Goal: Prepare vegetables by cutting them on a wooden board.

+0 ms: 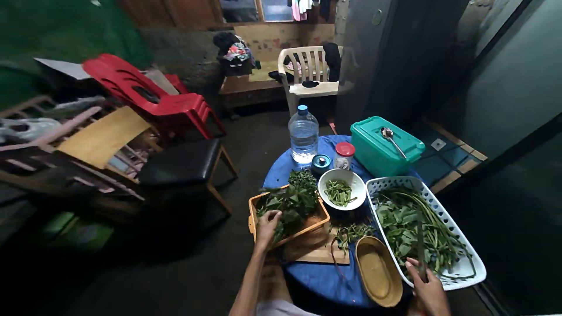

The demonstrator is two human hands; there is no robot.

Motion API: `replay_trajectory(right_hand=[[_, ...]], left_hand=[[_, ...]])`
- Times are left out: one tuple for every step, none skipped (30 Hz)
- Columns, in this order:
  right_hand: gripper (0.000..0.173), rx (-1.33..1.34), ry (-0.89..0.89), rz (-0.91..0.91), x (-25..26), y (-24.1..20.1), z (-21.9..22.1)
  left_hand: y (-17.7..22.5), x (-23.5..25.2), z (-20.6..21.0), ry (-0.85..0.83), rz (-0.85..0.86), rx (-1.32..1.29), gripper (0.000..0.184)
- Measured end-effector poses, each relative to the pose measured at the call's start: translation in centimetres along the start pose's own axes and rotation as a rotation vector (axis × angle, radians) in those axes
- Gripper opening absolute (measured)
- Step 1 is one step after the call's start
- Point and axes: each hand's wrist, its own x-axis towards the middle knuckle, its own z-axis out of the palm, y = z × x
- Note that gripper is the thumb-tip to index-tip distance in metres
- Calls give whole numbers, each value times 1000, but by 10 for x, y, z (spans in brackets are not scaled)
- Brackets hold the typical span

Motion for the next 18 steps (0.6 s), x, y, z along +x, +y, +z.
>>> replay_trajectory(right_hand=[[33,1,-5,6,0,0,0],[33,1,-9,12,0,0,1],[33,2,-14,14,-1,-1,2],[33,4,-18,11,-1,-2,2],[33,5,-22,10,-2,-3,2],[32,2,-23,7,-3,-4,2],[32,-4,-20,3,-4,-4,2],[31,-7,-19,1,-5,-5,2],[31,-6,-19,0,-5,-6,3],[31,-5,-20,1,-5,-8,3],[31,-2,-22,3,-5,-9,4],[32,2,-24,6,-6,-9,4],[32,2,-29,4,-6,-10,4],[32,1,-37,-4,-6,-11,4],[32,4,-39,-11,-5,-11,5],[32,7,-41,-14,-5,-10,5],[31,11,-36,-18,-6,-8,5],[31,17,-31,-22,-6,-6,6]], left_hand=[[-6,1,-5,-22,-52,-7,26],[-12,2,-8,-61,-93,-9,26],[-15,0,-10,-92,-111,-26,26],[-14,-4,-11,-112,-101,-63,25],[-11,-9,-11,-116,-68,-118,24],[-4,-16,-13,-108,-15,-186,23],[3,-24,-15,-79,54,-249,21],[11,-31,-17,-40,120,-304,19],[15,-35,-18,6,182,-346,18],[16,-37,-17,46,228,-374,17],[13,-37,-16,64,252,-381,17],[7,-36,-15,57,256,-377,18],[1,-37,-12,43,247,-378,18],[-1,-37,-11,29,242,-382,18],[0,-38,-11,16,236,-381,17],[1,-39,-12,2,226,-368,17],[0,-38,-13,-7,220,-328,17],[-4,-33,-15,-14,219,-251,18]])
